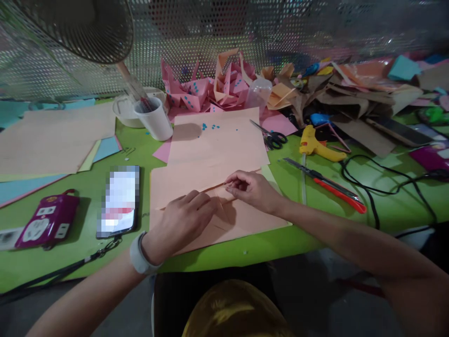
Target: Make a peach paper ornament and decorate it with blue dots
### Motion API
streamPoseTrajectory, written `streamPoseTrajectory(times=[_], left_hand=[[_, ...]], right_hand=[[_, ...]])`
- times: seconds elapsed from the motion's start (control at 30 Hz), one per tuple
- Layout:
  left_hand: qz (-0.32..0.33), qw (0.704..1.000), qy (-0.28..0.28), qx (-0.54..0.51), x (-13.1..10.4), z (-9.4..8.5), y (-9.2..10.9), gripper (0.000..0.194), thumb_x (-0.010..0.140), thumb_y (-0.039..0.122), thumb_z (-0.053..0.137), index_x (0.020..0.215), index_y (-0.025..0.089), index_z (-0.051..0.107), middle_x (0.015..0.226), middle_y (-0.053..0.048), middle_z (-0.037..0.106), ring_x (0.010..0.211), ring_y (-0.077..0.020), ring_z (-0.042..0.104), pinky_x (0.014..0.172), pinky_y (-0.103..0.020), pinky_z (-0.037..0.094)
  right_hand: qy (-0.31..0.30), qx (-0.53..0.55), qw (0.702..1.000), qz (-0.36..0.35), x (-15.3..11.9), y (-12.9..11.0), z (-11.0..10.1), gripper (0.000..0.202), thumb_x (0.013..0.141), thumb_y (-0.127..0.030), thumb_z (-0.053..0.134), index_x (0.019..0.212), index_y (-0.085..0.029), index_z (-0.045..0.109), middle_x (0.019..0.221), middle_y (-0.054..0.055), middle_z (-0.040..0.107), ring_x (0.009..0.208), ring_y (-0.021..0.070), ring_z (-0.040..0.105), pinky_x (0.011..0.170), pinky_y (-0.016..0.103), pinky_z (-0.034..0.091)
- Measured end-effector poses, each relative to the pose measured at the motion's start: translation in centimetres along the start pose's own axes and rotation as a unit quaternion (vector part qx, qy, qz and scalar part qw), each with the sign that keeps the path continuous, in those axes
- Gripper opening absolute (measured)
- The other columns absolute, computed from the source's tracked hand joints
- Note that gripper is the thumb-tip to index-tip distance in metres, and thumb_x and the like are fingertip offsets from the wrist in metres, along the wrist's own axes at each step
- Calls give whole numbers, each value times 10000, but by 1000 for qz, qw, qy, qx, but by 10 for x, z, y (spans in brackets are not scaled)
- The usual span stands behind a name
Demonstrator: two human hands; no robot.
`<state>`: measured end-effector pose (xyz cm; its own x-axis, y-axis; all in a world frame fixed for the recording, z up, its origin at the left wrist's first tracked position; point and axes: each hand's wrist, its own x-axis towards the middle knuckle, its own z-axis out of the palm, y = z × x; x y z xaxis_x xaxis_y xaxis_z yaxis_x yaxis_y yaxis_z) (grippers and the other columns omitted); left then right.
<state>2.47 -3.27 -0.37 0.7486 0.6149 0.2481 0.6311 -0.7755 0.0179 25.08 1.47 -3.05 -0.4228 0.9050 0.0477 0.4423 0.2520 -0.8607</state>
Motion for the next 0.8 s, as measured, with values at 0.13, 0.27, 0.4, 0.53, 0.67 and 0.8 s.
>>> streamPoseTrajectory(times=[0.13,0.27,0.4,0.53,0.67,0.8], left_hand=[[-10,1000,-1,14,0,2,0,238,939,161,491,1148,193,600,910,-43,670,804,-187,629,621,-298,512],[1,999,5,32,0,6,1,333,928,162,526,1260,184,542,948,-52,667,820,-199,625,638,-315,519],[9,999,-2,46,1,7,3,250,950,208,506,1176,167,603,948,-66,661,818,-210,616,648,-337,518],[-7,999,-25,28,1,8,5,224,950,351,530,1045,191,655,971,-69,653,853,-220,611,672,-347,511],[-21,998,-48,30,2,8,6,276,935,394,554,1094,186,644,977,-77,649,862,-224,608,680,-352,504],[-22,998,-52,26,2,8,7,338,956,430,499,1131,179,642,994,-89,644,862,-232,599,689,-368,504]], right_hand=[[2,-16,1000,-14,1,2,0,168,842,-300,615,945,-177,664,783,28,679,697,138,597,626,259,462],[-6,-24,1000,-19,1,1,-1,169,842,-287,621,952,-171,677,793,33,689,705,139,607,629,259,464],[-4,-21,1000,-12,0,-1,-1,176,852,-281,611,965,-163,678,808,44,697,723,148,614,632,262,460],[-3,-25,1000,-14,0,0,-1,172,852,-280,613,964,-167,680,802,37,695,715,141,608,628,257,452],[-2,-35,999,-20,0,1,-1,171,852,-283,616,962,-171,681,783,26,685,696,133,597,622,252,442],[-3,-32,999,-16,0,-1,-1,169,851,-284,613,953,-166,680,778,27,680,689,131,592,613,249,438]])
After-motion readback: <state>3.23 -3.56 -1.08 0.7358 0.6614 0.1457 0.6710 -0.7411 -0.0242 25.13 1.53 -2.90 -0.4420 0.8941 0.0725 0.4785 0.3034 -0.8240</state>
